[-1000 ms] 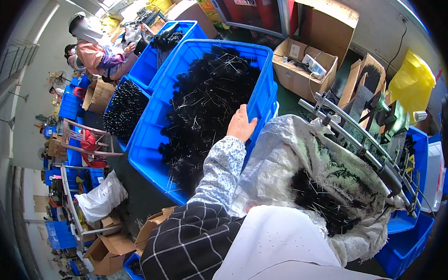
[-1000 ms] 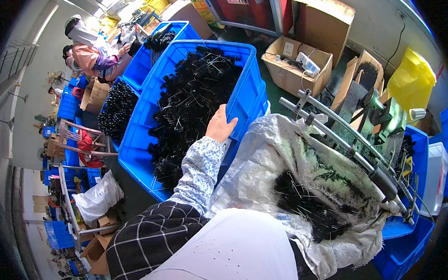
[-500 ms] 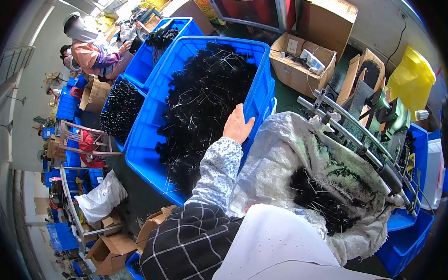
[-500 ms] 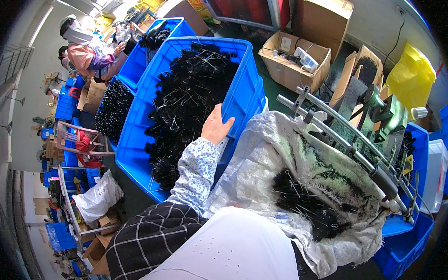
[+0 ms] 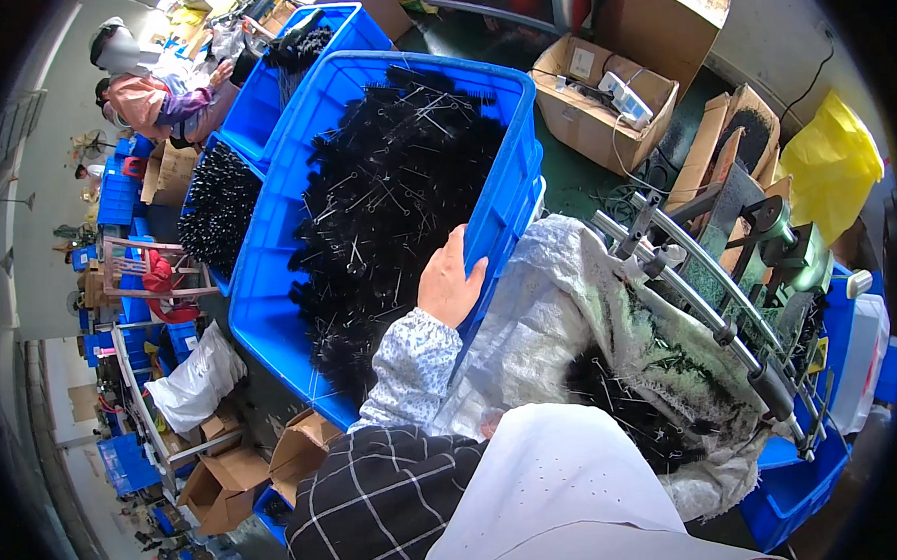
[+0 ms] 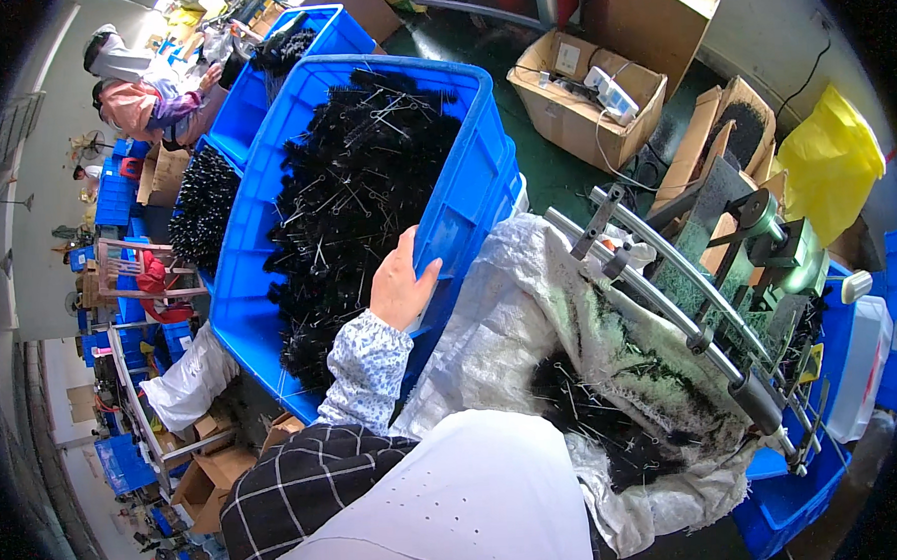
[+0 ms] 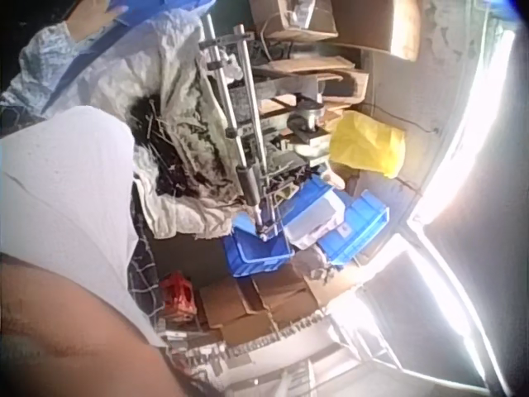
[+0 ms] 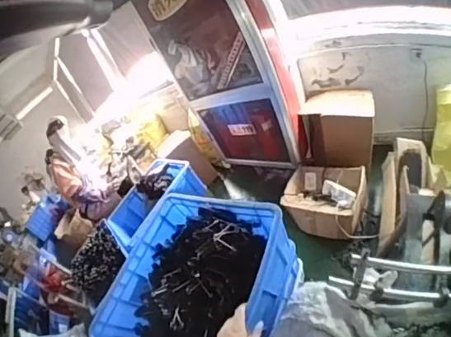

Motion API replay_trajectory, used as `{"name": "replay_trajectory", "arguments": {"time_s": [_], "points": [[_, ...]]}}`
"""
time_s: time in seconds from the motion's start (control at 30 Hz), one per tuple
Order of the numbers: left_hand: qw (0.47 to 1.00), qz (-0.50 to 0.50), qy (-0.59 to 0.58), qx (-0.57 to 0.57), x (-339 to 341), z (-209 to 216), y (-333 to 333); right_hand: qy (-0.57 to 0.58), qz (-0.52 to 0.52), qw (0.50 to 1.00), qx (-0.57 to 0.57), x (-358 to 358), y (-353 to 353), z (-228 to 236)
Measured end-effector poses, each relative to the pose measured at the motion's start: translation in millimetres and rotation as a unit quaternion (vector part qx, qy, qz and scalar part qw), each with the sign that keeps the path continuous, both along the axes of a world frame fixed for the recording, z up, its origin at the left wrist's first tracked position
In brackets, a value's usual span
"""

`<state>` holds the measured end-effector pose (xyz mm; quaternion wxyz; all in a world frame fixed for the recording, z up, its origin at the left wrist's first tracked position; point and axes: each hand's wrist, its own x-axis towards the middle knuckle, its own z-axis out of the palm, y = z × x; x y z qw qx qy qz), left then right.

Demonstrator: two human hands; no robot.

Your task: The person operates a green benchtop machine to process small black components. They pick up the components from a white sack, feed them into the machine's mechanism, and then place the processed items into a blue plastic bin. The person repeats this cycle continuously, occasionally adjusting the pile of components in the sack.

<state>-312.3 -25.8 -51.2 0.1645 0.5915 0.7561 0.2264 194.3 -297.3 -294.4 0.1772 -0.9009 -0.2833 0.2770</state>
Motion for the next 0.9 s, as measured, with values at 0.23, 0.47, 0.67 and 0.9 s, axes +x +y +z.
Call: {"name": "replay_trajectory", "arguments": {"time_s": [0.23, 0.47, 0.67, 0.9], "points": [[0.999, -0.001, -0.050, 0.016, -3, 0, -9, -0.002, 0.008, 1.000, -0.001, 5, -4, -1], [0.999, -0.010, -0.043, 0.018, -8, -15, -3, -0.003, -0.003, 1.000, 0.021, 10, -30, -13], [0.999, -0.007, -0.023, 0.021, -7, -17, -2, 0.005, -0.025, 0.999, 0.035, 23, -79, -11], [0.997, -0.035, -0.016, 0.066, -10, -21, 2, -0.031, -0.045, 0.989, 0.135, 88, -163, 36]]}}
